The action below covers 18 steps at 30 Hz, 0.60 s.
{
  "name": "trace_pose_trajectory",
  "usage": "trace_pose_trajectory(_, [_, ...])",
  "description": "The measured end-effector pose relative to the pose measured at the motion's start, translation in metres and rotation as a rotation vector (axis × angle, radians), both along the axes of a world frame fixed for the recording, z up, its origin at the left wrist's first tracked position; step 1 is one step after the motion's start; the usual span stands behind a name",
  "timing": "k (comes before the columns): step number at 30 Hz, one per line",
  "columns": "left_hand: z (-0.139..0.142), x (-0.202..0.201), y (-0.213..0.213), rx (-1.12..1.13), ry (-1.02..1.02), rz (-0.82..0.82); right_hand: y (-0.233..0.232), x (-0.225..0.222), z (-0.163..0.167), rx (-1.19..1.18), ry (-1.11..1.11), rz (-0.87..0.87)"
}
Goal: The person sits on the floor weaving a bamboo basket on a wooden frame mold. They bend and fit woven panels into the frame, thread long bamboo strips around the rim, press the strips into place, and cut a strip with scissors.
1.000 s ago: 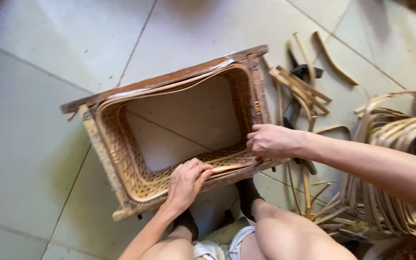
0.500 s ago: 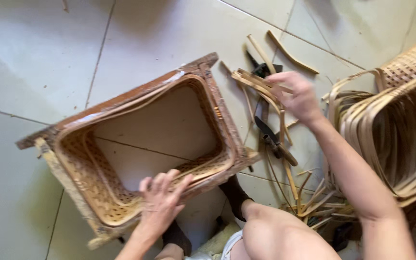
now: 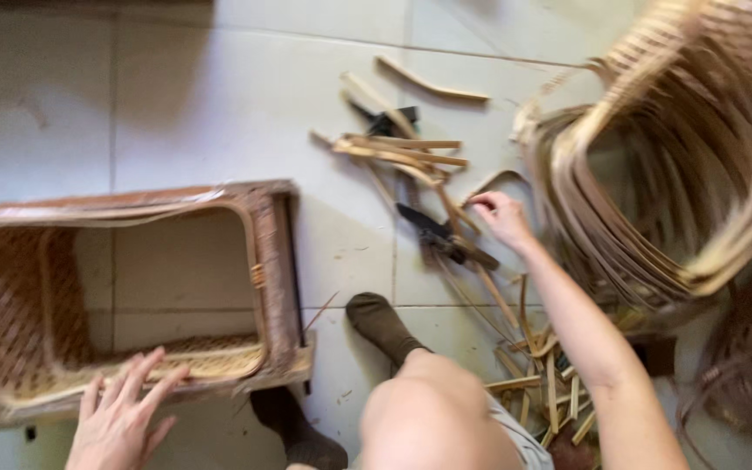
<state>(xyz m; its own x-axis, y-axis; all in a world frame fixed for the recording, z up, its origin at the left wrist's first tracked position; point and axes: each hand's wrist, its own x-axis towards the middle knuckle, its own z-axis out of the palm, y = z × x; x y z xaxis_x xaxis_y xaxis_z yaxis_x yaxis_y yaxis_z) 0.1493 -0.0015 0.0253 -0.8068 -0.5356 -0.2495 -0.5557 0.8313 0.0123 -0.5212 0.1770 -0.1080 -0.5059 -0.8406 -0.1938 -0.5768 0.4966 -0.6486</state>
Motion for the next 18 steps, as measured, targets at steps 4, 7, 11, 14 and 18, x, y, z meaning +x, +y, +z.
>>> trace_pose_trajectory(4, [0.003, -0.034, 0.001, 0.35, -0.292, 0.091, 0.053, 0.011, 0.006, -0.008, -0.004, -0.029])
trace_pose_trajectory(7, [0.004, -0.09, 0.029, 0.477, -0.243, 0.246, 0.083, 0.016, 0.01, 0.008, 0.061, -0.021])
trace_pose_trajectory(11, [0.002, -0.163, 0.079, 0.431, -0.037, 0.53, 0.1, 0.025, 0.017, -0.04, 0.073, -0.032])
trace_pose_trajectory(14, [0.008, -0.183, 0.107, 0.247, 0.017, 0.669, 0.085, 0.034, 0.017, -0.136, 0.176, -0.016])
trace_pose_trajectory(18, [0.009, -0.188, 0.13, 0.212, 0.127, 0.675, 0.048, 0.038, 0.01, -0.129, 0.289, 0.0])
